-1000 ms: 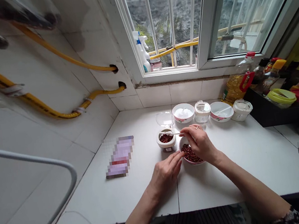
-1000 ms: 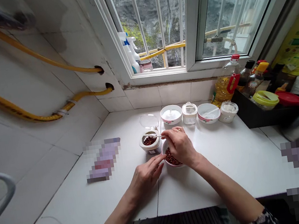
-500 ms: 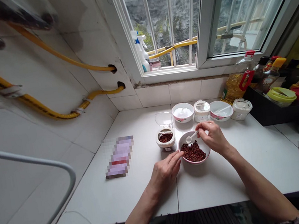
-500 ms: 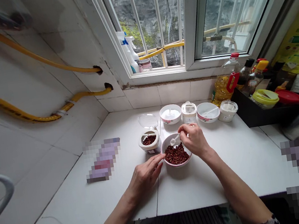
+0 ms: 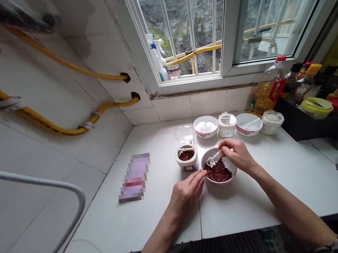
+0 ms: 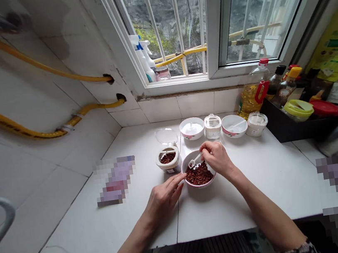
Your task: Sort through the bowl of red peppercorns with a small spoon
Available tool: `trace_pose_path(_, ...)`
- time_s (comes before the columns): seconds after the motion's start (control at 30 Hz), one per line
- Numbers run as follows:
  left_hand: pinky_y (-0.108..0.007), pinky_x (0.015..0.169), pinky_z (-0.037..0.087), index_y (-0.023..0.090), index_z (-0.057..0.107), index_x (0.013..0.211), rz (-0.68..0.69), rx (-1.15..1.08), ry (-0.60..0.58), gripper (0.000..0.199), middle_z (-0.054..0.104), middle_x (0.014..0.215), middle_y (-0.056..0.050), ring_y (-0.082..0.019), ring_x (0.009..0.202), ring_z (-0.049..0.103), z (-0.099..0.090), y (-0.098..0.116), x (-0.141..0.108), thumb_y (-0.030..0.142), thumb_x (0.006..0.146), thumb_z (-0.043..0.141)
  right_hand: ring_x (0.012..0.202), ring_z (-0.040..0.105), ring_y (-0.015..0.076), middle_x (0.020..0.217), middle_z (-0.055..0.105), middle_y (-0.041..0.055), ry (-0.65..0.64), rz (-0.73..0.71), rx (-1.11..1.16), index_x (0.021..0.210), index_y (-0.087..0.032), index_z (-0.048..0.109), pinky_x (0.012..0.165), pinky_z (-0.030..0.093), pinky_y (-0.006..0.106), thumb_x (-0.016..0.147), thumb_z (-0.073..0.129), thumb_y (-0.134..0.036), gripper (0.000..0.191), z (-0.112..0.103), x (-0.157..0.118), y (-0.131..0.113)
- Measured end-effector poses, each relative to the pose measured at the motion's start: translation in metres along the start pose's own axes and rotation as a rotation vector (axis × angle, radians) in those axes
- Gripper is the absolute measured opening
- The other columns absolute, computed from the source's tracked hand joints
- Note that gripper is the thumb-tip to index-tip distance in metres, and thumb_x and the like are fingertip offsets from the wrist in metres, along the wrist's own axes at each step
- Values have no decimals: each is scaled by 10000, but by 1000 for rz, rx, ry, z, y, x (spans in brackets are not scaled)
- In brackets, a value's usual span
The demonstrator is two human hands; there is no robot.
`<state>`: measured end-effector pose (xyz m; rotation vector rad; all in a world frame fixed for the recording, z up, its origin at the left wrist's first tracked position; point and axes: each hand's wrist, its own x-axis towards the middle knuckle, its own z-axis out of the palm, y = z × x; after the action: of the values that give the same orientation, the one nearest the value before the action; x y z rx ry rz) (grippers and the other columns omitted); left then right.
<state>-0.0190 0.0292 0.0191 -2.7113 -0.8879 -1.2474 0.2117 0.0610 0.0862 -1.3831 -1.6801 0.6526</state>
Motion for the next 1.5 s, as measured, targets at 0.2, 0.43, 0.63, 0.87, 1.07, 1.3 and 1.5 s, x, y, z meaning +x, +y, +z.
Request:
trace_pose_path(0.2, -265, 738, 642, 156, 577, 1302, -19, -9, -10, 315, 750, 1094, -117, -184, 932, 755, 1, -1, -3, 151, 1005, 473, 573, 649, 173, 553, 679, -12, 20, 1, 9, 708, -220, 632, 654, 491, 287, 765, 473, -177, 174, 1, 0, 1)
trace_pose_path(0.43, -261, 751, 640, 165, 573, 1311, -18, -15, -7, 321, 750, 1098, -113, -180, 931, 755, 1, 0, -1, 152, 1005, 477, 571, 641, 171, 564, 682, -10, -7, 57, 83, 726, -222, 633, 627, 485, 281, 749, 475, -219, 160, 0, 0, -1)
trace_pose_path(0.63, -257, 738, 639, 162, 570, 1303, -13, -9, 1, 310, 751, 1095, -112, -182, 926, 756, 1, -1, -2, 154, 1009, 473, 573, 645, 173, 551, 666, -7, -26, 143, 216, 735, -209, 633, 615, 491, 277, 721, 493, -277, 155, -1, 1, -1)
trace_pose_path(0.87, -254, 749, 637, 174, 575, 1313, -26, -5, -14, 329, 751, 1097, -107, -180, 928, 756, 1, -1, -3, 149, 1001, 473, 557, 629, 165, 567, 684, -4, -2, 87, 107, 726, -213, 636, 608, 489, 276, 740, 479, -244, 160, 0, 0, 0)
trace_pose_path(1.07, -258, 748, 639, 173, 576, 1309, -24, -9, -12, 324, 753, 1090, -109, -184, 926, 758, 1, -1, -3, 153, 1003, 470, 570, 650, 170, 550, 674, -7, -16, 144, 191, 723, -210, 641, 614, 502, 276, 719, 492, -264, 159, 0, 2, 3)
trace_pose_path(1.3, -254, 732, 638, 159, 574, 1274, -9, 6, -6, 283, 753, 1087, -107, -180, 924, 758, 0, 0, -1, 152, 1018, 453, 543, 633, 163, 526, 664, -8, -10, 189, 240, 697, -204, 643, 596, 504, 273, 690, 499, -268, 158, 1, 4, 5)
trace_pose_path(1.5, -258, 736, 637, 154, 569, 1272, -5, 5, -5, 281, 753, 1080, -106, -182, 926, 756, 0, 0, 0, 145, 1016, 454, 549, 617, 162, 537, 661, -4, -2, 193, 207, 700, -207, 634, 588, 487, 271, 693, 492, -278, 159, 1, 3, 3)
